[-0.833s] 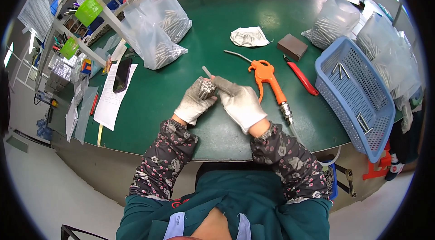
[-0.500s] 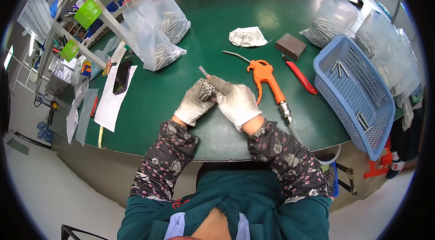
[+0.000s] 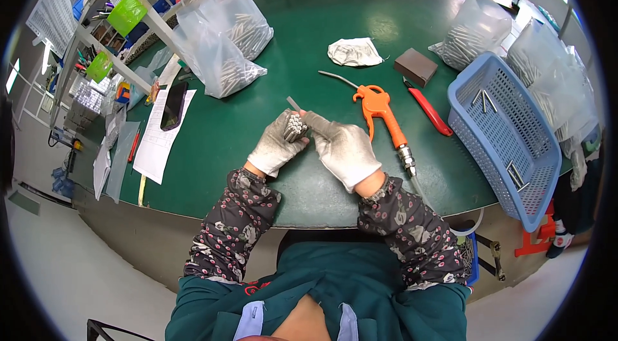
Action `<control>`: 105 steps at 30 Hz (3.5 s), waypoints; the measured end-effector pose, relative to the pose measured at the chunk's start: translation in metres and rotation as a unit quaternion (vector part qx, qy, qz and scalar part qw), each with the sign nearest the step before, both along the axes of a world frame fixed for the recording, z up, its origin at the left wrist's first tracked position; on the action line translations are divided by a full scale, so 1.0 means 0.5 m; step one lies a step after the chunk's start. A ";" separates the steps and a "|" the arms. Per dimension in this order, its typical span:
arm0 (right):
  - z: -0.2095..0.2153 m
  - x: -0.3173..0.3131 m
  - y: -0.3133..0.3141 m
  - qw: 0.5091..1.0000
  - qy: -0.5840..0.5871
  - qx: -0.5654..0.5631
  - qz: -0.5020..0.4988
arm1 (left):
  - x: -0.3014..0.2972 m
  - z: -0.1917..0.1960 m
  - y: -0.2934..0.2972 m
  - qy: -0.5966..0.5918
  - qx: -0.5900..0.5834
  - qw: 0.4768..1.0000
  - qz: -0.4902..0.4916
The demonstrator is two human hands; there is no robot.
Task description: Inspecting and organizing small metal pins into a grid-like holder on a factory workbench.
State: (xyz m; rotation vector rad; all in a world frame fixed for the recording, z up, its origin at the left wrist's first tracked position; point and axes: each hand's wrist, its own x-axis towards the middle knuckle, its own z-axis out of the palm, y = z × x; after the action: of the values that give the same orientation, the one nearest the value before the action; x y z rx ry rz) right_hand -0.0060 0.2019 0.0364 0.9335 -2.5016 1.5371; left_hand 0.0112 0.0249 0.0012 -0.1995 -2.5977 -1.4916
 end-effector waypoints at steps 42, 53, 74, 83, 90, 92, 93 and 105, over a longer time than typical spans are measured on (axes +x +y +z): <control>-0.047 -0.001 0.003 0.997 -0.031 -0.076 0.003 | 0.010 0.024 0.006 -0.083 0.196 0.977 -0.010; -0.034 0.015 0.010 0.999 0.000 -0.034 -0.018 | 0.016 0.045 0.008 -0.139 0.210 0.967 0.039; -0.030 -0.017 -0.012 0.990 -0.103 -0.091 0.007 | 0.021 0.077 0.025 -0.152 0.237 0.959 -0.029; -0.044 0.016 0.005 0.998 -0.005 -0.056 -0.022 | 0.020 0.062 0.015 -0.131 0.227 0.965 -0.007; -0.017 0.030 0.013 0.998 -0.059 -0.022 0.001 | 0.019 0.061 0.011 -0.172 0.261 0.950 -0.011; -0.016 0.030 0.015 0.999 -0.033 0.003 -0.017 | 0.016 0.053 0.013 -0.161 0.265 0.951 -0.010; -0.011 0.032 0.013 0.999 -0.033 0.002 -0.015 | 0.012 0.040 0.010 -0.128 0.241 0.962 -0.020; -0.044 -0.011 -0.006 0.994 0.021 -0.095 -0.059 | 0.018 0.071 0.023 -0.163 0.164 0.973 0.003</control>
State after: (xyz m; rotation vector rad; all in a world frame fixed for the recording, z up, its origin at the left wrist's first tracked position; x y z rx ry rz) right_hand -0.0116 0.1987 0.0144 0.7683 -2.2875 1.6633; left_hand 0.0201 0.0365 0.0368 0.0979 -2.5178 -2.0723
